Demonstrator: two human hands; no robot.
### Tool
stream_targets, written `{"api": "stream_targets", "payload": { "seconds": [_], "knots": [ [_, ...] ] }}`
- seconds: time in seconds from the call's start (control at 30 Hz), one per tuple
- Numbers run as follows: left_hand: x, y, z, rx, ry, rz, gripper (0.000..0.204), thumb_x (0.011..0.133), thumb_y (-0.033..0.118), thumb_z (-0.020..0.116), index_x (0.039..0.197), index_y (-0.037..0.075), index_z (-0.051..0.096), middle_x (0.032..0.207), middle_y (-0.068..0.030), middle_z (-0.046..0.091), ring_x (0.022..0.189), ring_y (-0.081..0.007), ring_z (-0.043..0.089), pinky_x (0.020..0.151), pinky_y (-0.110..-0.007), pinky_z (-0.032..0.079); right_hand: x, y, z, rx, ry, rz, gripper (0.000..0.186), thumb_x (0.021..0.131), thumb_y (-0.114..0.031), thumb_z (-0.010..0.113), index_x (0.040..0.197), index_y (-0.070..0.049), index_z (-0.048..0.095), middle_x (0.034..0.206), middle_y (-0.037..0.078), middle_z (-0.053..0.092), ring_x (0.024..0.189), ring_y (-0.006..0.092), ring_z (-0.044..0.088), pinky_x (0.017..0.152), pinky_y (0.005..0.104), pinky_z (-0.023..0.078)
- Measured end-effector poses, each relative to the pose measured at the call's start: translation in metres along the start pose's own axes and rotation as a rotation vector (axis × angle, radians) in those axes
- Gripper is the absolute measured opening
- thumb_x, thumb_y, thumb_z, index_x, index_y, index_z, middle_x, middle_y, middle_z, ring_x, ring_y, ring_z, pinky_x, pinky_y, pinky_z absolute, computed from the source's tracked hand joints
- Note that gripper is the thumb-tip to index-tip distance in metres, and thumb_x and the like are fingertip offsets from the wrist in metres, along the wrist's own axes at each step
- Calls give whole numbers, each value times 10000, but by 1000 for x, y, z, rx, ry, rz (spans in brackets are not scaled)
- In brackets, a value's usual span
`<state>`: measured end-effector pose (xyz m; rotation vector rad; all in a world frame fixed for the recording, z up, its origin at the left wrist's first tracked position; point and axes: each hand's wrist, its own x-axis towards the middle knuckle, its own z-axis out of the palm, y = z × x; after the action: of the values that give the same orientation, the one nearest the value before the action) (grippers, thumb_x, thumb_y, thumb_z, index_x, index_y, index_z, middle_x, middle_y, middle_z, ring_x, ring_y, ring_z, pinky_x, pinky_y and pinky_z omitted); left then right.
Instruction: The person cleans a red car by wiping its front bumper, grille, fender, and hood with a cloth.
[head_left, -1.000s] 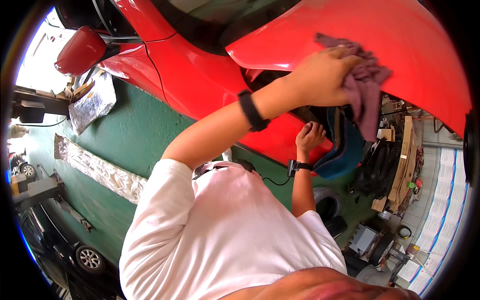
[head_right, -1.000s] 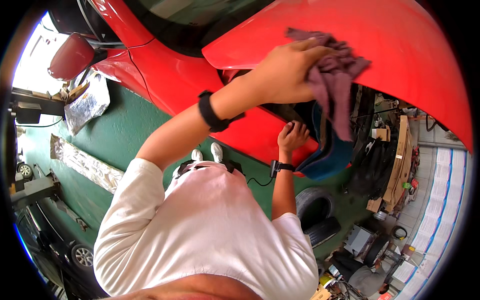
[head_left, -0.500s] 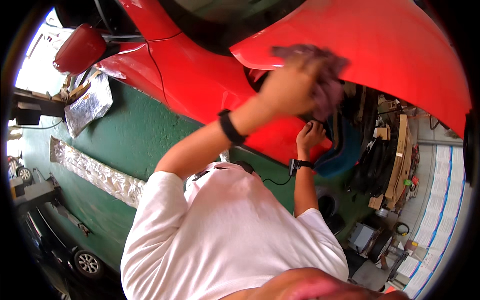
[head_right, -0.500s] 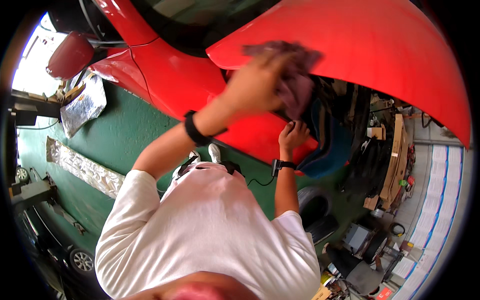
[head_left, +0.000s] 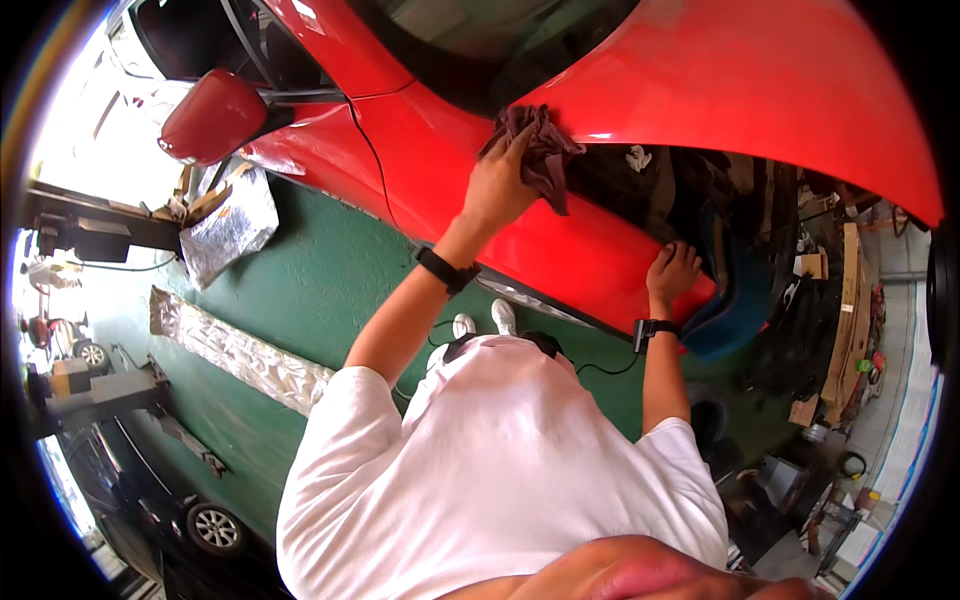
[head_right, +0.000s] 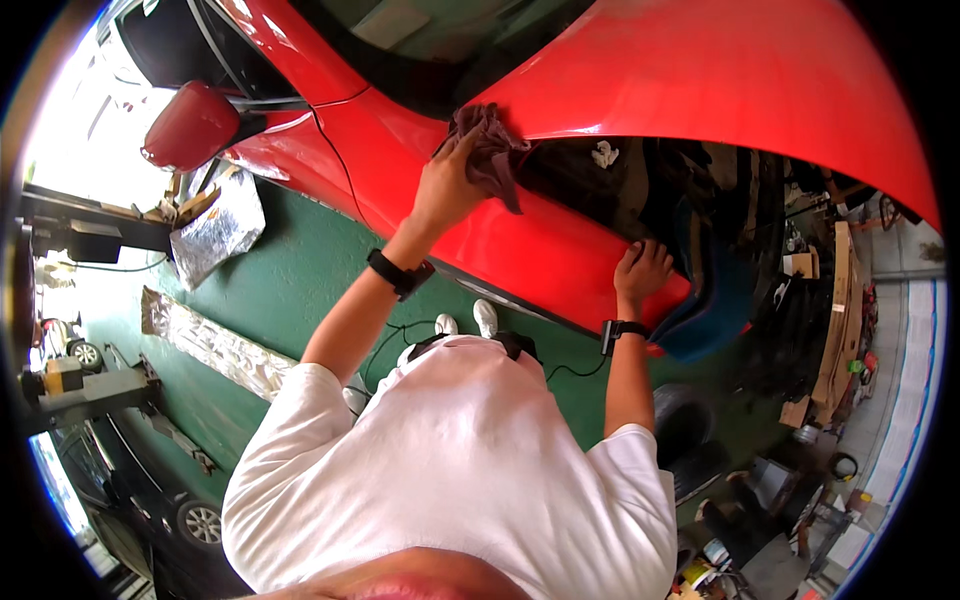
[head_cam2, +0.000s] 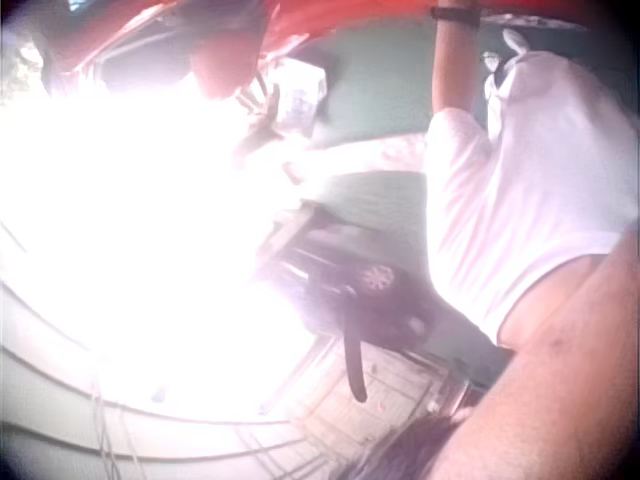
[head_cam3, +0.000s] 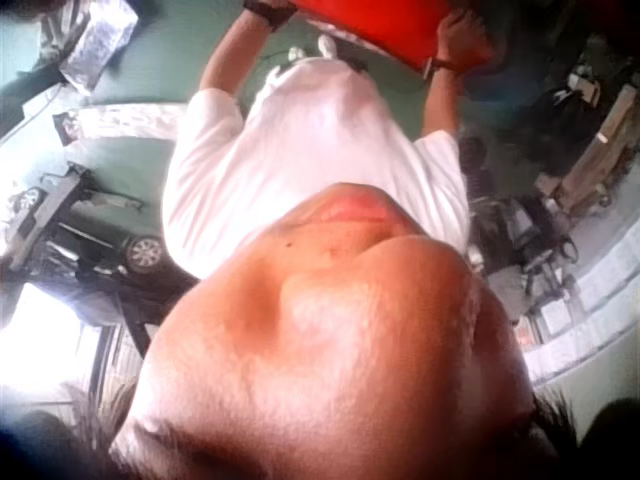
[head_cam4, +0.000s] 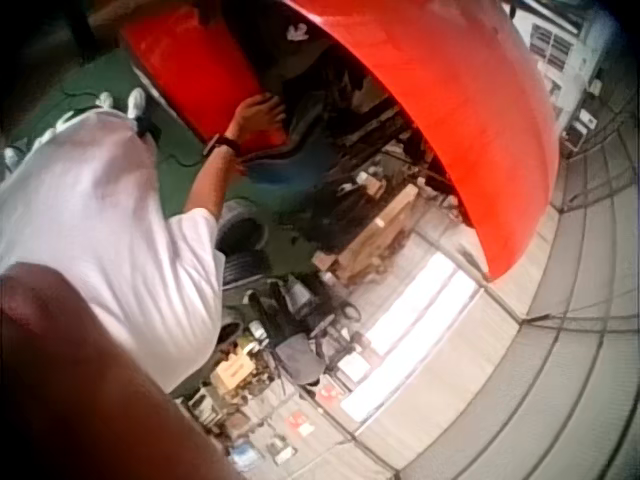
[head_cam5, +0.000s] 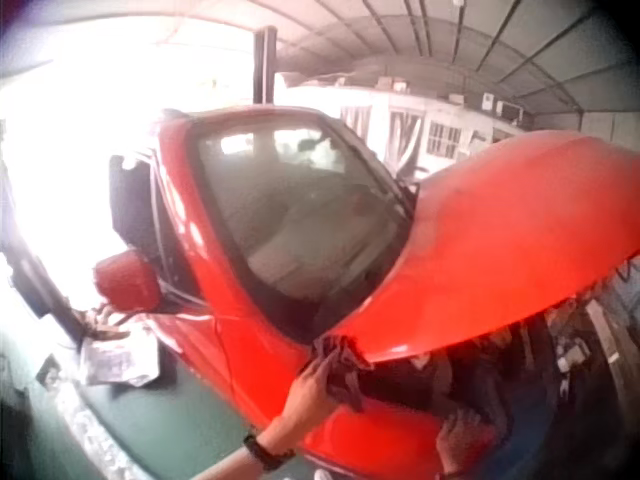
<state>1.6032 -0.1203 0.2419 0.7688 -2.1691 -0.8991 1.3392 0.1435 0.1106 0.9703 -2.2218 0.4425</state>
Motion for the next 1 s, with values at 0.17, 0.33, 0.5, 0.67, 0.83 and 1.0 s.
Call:
{"api": "stream_targets", "payload": {
  "seconds": [0.17,0.33,0.5,0.67,0.83,1.0],
  "knots": [
    [-26,19,38,-134,82,29,772,683,117,781,1415,69,538,1379,-265,557,1237,-448,566,1010,-449,520,-2,3,0,-66,-70,40,261,984,-291,481,930,-87,634,940,130,616,863,364,563,707,512,419],
    [-57,-22,76,31,-38,382,700,645,128,800,1317,65,612,1471,-221,508,1339,-397,506,1099,-474,456,2,6,-5,-183,-134,44,208,972,-279,512,966,-104,624,964,120,606,908,360,564,765,523,437],
    [-63,-46,53,186,-83,394,608,645,142,793,1235,65,668,1495,-186,503,1383,-412,461,1122,-503,421,1,0,-1,-26,-53,61,151,950,-274,540,938,-141,610,960,108,591,937,350,549,807,507,430],
    [-62,-56,45,458,57,307,745,699,113,761,1416,115,560,1529,-205,450,1428,-467,387,1135,-540,405,8,0,-5,18,-15,67,154,931,-286,586,949,-134,601,950,103,596,935,343,547,795,499,420],
    [-70,-33,74,445,99,241,779,726,131,758,1461,87,503,1552,-233,408,1458,-478,341,1151,-534,393,-1,1,-26,340,-68,141,354,915,-344,648,1160,-93,601,1140,133,640,1110,363,568,888,495,438],
    [-89,10,135,373,-34,262,732,730,124,754,1415,18,519,1556,-276,379,1463,-474,334,1176,-489,382,-20,-18,-57,784,-201,-224,679,867,-213,724,1458,-44,437,1510,214,439,1415,404,411,1174,550,323]
  ]
}}
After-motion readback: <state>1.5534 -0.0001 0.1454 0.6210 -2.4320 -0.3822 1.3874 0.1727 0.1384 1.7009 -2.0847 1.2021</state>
